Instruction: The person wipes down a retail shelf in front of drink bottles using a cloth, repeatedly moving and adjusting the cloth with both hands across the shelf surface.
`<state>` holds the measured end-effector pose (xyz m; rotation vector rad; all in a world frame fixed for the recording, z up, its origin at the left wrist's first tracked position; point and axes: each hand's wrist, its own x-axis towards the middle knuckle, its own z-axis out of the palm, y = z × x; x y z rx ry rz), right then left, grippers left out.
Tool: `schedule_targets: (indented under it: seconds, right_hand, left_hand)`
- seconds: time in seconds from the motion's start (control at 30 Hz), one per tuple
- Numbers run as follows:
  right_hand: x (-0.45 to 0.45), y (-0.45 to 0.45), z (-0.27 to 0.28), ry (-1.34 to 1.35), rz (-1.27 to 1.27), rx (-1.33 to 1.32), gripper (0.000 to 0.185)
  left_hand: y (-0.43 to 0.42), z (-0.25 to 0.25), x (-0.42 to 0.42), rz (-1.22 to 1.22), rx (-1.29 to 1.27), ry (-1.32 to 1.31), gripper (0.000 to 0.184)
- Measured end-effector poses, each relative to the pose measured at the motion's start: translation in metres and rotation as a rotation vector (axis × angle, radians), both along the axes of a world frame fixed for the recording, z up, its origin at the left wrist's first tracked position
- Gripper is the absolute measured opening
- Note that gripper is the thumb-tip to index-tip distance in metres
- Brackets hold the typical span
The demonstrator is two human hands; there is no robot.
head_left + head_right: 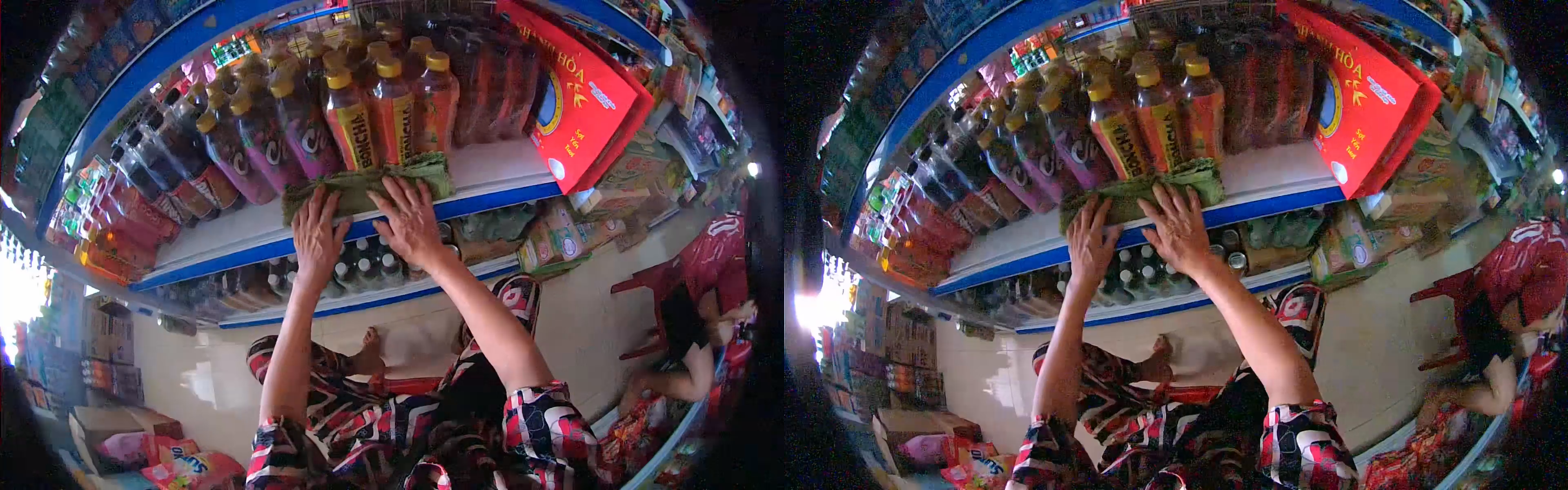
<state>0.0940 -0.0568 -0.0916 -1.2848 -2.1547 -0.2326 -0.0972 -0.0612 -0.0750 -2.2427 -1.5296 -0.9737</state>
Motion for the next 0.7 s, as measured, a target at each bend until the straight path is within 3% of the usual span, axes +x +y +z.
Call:
schedule_targets:
  seconds: [0.17, 0.37, 0.7]
  right_hand:
    - [0.012, -0.001, 0.007, 0.227, 0.092, -0.017, 0.048]
    - [0.008, -0.009, 0.004, 0.136, -0.146, 0.023, 0.046]
    - [-0.004, -0.009, 0.0, 0.124, -0.042, 0.027, 0.048]
  left_hand:
    - [-0.001, -0.006, -0.006, 0.022, -0.125, 0.032, 0.052]
    - [-0.001, -0.008, -0.004, 0.006, -0.114, 0.047, 0.054]
    - [-0.006, -0.007, 0.027, -0.077, -0.063, 0.076, 0.069]
